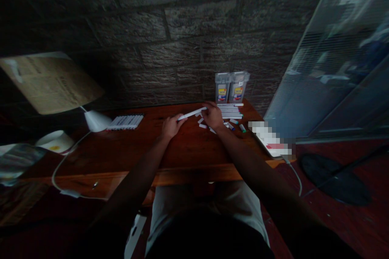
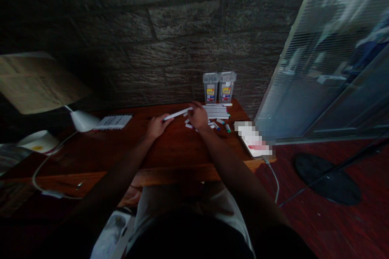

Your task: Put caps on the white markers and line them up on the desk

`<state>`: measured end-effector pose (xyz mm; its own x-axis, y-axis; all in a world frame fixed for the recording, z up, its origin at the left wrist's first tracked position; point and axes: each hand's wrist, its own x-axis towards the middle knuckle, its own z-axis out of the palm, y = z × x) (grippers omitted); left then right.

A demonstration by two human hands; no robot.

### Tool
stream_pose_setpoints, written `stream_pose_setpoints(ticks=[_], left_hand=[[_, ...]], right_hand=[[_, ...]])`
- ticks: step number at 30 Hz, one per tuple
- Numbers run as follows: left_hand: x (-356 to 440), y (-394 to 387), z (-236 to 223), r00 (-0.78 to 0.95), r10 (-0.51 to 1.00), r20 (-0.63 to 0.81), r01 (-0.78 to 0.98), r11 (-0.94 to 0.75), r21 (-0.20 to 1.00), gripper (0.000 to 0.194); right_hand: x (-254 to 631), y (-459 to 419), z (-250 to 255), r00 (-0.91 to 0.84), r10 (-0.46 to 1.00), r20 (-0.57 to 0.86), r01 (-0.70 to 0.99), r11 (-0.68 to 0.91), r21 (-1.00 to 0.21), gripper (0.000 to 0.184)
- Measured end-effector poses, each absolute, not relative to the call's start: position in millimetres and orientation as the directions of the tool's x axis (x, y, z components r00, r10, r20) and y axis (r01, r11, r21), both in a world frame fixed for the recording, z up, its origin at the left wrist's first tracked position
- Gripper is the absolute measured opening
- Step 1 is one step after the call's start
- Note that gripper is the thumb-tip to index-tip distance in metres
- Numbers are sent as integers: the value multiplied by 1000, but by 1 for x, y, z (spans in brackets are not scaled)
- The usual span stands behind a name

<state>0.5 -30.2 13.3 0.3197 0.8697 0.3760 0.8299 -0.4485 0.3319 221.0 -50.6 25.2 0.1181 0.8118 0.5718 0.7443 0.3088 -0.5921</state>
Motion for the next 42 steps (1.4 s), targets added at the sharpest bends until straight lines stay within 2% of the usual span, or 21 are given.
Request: stream_pose_setpoints(ticks=[2,6,10,12,14,17,19,22,25,28,36,42], left_hand=[[0,-29,12,334,860,386,817,-468,336,31],[0,-29,11,367,844,390,793,-504,342,32],[3,-32,12,398,811,429,752,-556,355,32],[5,-34,13,392,797,460,730,-573,372,32],[6,-35,13,363,807,466,723,-560,405,38],[6,-33,12,316,841,438,726,-512,459,46],[4,-31,11,302,854,424,728,-493,475,44],[2,-29,10,312,857,410,716,-496,491,39],[2,-28,10,343,842,416,698,-525,487,40],[2,-28,11,356,833,424,702,-538,467,44],[3,-31,14,332,862,382,724,-493,483,46],[2,-29,12,347,848,400,701,-518,490,47]], right_hand=[[219,-52,27,40,797,603,741,381,-554,37],[215,-54,26,-177,827,533,708,483,-515,33],[212,-53,23,-244,805,541,690,536,-486,30],[213,-53,24,-219,809,545,709,516,-481,31],[219,-54,29,-140,841,523,761,429,-486,32],[237,-57,37,124,895,428,844,131,-521,31],[253,-60,41,310,891,331,832,-85,-549,31],[275,-62,45,456,854,252,785,-253,-566,33],[286,-62,46,526,837,150,737,-360,-573,35],[287,-60,45,518,849,102,750,-394,-531,34],[276,-54,38,342,910,233,910,-260,-324,31],[272,-51,33,355,909,220,905,-276,-323,34]])
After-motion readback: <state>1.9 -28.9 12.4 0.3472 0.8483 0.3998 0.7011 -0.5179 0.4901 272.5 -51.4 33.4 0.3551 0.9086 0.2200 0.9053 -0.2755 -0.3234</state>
